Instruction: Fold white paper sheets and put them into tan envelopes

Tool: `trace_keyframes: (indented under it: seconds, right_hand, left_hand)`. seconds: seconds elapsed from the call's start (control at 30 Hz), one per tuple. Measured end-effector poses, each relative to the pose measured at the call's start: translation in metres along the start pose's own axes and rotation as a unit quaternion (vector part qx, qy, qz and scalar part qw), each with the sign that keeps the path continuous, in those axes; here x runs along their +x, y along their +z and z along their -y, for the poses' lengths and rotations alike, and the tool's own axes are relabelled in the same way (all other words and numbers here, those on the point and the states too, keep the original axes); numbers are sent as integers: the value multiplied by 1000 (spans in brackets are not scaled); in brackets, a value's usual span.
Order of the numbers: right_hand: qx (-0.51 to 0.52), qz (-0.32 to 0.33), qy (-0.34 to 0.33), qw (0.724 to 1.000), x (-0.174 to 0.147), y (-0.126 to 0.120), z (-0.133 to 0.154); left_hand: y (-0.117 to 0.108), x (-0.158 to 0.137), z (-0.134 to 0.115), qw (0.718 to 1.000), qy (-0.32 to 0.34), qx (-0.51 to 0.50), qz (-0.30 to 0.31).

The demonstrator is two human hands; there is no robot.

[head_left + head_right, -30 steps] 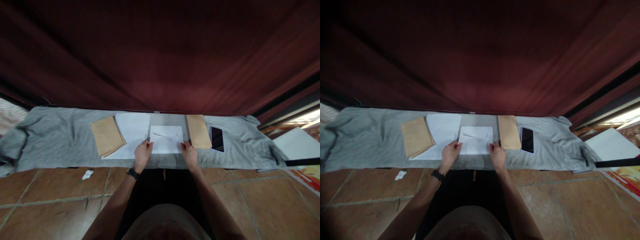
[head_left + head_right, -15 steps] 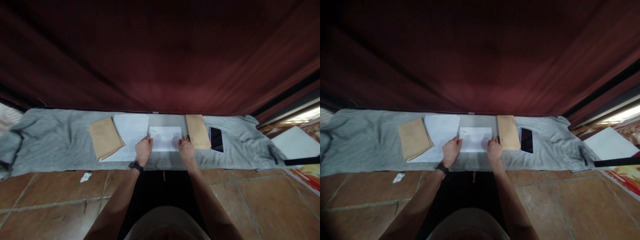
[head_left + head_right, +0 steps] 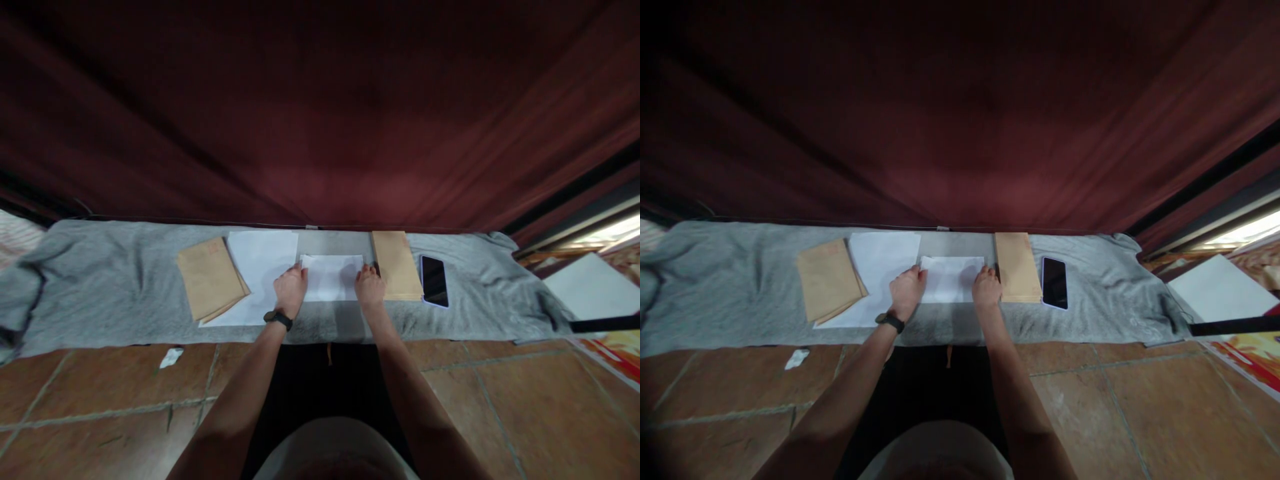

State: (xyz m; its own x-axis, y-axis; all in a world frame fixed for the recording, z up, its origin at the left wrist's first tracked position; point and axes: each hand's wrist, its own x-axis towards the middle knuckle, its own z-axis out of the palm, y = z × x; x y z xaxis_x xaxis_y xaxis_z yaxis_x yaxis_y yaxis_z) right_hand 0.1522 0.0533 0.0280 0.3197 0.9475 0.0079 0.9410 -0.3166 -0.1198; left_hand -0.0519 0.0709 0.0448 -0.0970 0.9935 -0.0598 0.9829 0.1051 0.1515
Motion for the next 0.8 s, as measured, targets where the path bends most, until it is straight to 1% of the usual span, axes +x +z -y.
trace_keyframes:
  seconds: [0.13,0.33,0.53,0.6,0.67,0.8]
  right_hand:
    - [-1,-13,-8,1000,4,3,0]
    - [5,-32,1,999,5,12,-1]
    - [25,-106,-18,994,-1,15,-1]
    - [37,-126,-37,991,-6,15,0]
    - [55,-138,-73,986,-10,17,2]
    - [85,-136,-176,971,-20,28,10]
  left_hand:
    - [5,5,-1,1000,4,3,-8]
    - [9,9,-1,1000,9,11,-7]
    - [12,8,-1,1000,19,17,-16]
    - [12,8,0,1000,24,16,-12]
    - [13,8,0,999,30,14,-12]
    - [15,8,1,999,37,16,-25]
